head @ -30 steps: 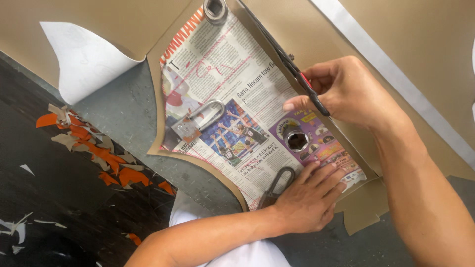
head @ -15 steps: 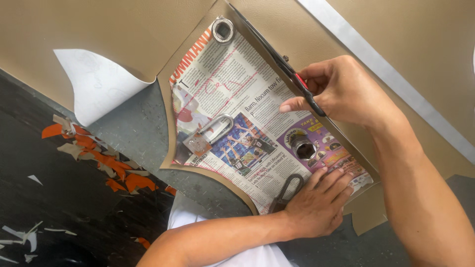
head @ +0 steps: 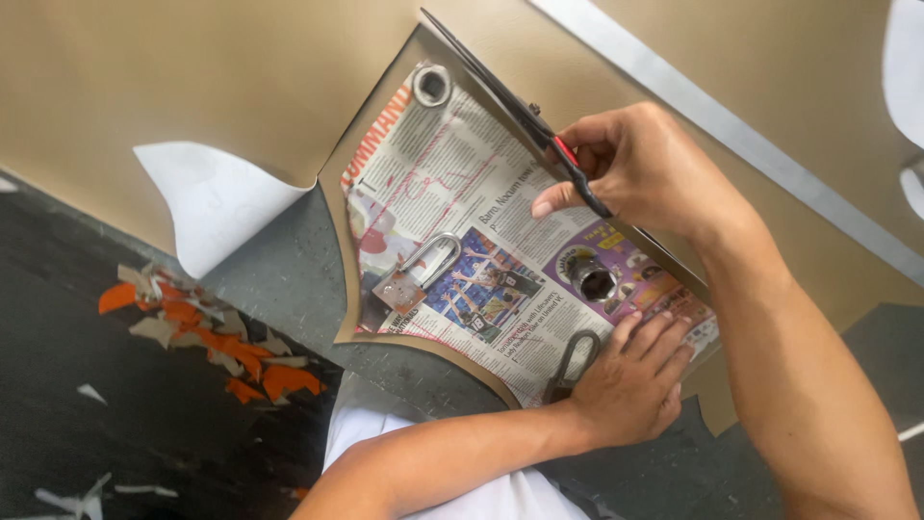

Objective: The person uses shears to trim a piece of cardboard that is held in place by padlocks and metal weights. They then use a white pencil to mark lines on the cardboard and continue cutting along the marked lines. The person also handles a white paper template, placing it on the cardboard and adjusting its position.

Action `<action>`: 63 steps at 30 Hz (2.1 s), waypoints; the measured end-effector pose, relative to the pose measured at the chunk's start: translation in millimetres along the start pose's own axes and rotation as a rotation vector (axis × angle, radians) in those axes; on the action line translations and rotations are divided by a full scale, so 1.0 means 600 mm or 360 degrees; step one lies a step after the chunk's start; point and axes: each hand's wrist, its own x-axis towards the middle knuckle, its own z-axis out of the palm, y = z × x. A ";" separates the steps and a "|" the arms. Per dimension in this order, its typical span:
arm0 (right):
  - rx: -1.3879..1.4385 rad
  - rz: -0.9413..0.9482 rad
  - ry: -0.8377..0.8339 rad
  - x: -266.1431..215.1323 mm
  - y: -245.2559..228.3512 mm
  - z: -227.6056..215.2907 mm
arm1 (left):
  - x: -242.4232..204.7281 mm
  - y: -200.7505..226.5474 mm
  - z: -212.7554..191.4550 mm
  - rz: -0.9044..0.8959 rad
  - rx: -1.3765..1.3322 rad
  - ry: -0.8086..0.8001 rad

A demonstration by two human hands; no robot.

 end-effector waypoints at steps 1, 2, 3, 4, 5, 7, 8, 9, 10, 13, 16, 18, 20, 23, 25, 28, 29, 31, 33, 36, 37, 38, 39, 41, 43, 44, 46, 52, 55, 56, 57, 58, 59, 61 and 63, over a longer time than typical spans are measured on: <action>0.0017 0.0019 0.0056 -0.016 0.008 -0.003 | 0.004 0.000 0.000 0.0006 -0.0022 -0.0016; 0.0035 0.0036 0.0111 -0.039 0.019 -0.003 | 0.006 -0.001 -0.001 0.0011 -0.0041 -0.0031; 0.0052 0.0052 0.0166 -0.066 0.036 -0.002 | 0.008 -0.004 -0.002 0.0020 -0.0035 -0.0025; 0.0110 0.0113 0.0263 -0.099 0.059 0.001 | 0.007 -0.003 -0.001 0.0027 -0.0038 -0.0024; 0.0167 0.0175 0.0361 -0.137 0.087 0.006 | 0.006 -0.003 0.001 0.0033 -0.0041 -0.0023; 0.0250 0.0266 0.0588 -0.224 0.153 0.026 | 0.002 -0.001 0.007 0.0065 -0.0051 -0.0010; 0.0278 0.0282 0.0714 -0.264 0.188 0.041 | 0.002 -0.002 0.009 0.0070 -0.0041 0.0007; 0.0335 0.0388 0.0807 -0.312 0.222 0.062 | -0.003 0.001 0.011 0.0082 -0.0061 0.0024; 0.0395 0.0475 0.0894 -0.355 0.259 0.085 | -0.002 0.000 0.012 0.0090 -0.0065 0.0051; 0.0428 0.0716 0.1091 -0.468 0.380 0.165 | 0.003 -0.002 0.013 0.0121 -0.0066 0.0103; 0.0533 0.0925 0.1233 -0.573 0.498 0.259 | 0.000 0.007 0.016 0.0121 -0.0128 0.0164; 0.0541 0.1058 0.1294 -0.634 0.562 0.313 | -0.005 0.011 0.020 0.0156 -0.0151 0.0197; 0.0503 0.1245 0.1320 -0.682 0.613 0.351 | -0.019 0.006 0.015 0.0230 -0.0124 0.0228; 0.0704 0.1098 0.1468 -0.731 0.662 0.392 | -0.086 0.001 -0.004 0.0155 0.0014 0.0323; 0.0621 0.1164 0.1449 -0.759 0.686 0.409 | -0.139 -0.012 -0.024 0.0018 0.0075 0.0326; 0.0483 0.1216 0.1383 -0.765 0.719 0.422 | -0.194 -0.048 -0.069 -0.0150 0.0441 0.0474; 0.0431 0.1237 0.1357 -0.766 0.729 0.426 | -0.210 -0.061 -0.086 -0.0217 0.0580 0.0503; 0.0438 0.1113 0.1391 -0.769 0.750 0.436 | -0.244 -0.081 -0.115 -0.0329 0.0704 0.0458; 0.0397 0.1059 0.1376 -0.774 0.767 0.445 | -0.272 -0.089 -0.130 -0.0368 0.0769 0.0396; 0.0302 0.1071 0.1302 -0.772 0.781 0.442 | -0.282 -0.089 -0.131 -0.0338 0.0787 0.0321; 0.0294 0.1071 0.1263 -0.772 0.781 0.437 | -0.278 -0.085 -0.124 -0.0369 0.0802 0.0316; 0.0283 0.1067 0.1223 -0.772 0.778 0.431 | -0.273 -0.080 -0.115 -0.0402 0.0819 0.0314; 0.0180 0.1204 0.1131 -0.769 0.771 0.427 | -0.270 -0.074 -0.108 -0.0405 0.0802 0.0335; -0.0043 0.1473 0.0932 -0.768 0.746 0.413 | -0.271 -0.060 -0.093 -0.0424 0.0763 0.0376; -0.0088 0.1410 0.0929 -0.771 0.713 0.391 | -0.277 -0.046 -0.076 -0.0478 0.0749 0.0361; -0.0106 0.1375 0.0927 -0.769 0.693 0.379 | -0.283 -0.040 -0.071 -0.0505 0.0747 0.0354; -0.0068 0.1262 0.1006 -0.755 0.650 0.356 | -0.296 -0.027 -0.057 -0.0478 0.0744 0.0367; 0.0234 0.0815 0.1058 -0.676 0.505 0.309 | -0.303 -0.034 -0.064 -0.0521 0.0729 0.0338; 0.0223 0.0621 0.1063 -0.637 0.448 0.303 | -0.285 -0.076 -0.116 -0.0572 0.0833 0.0432; 0.0240 0.0546 0.1079 -0.630 0.433 0.305 | -0.285 -0.091 -0.140 -0.0593 0.0879 0.0472; 0.0297 0.0463 0.1105 -0.623 0.418 0.308 | -0.281 -0.108 -0.164 -0.0573 0.0890 0.0517; 0.0357 0.0376 0.1127 -0.613 0.404 0.312 | -0.283 -0.121 -0.189 -0.0555 0.0906 0.0563; 0.0417 0.0290 0.1148 -0.608 0.392 0.315 | -0.297 -0.127 -0.212 -0.0550 0.0937 0.0523; 0.0577 0.0195 0.1135 -0.586 0.366 0.320 | -0.302 -0.141 -0.258 -0.0506 0.1006 0.0463; 0.0622 0.0176 0.1143 -0.570 0.345 0.323 | -0.297 -0.150 -0.287 -0.0359 0.0847 0.0498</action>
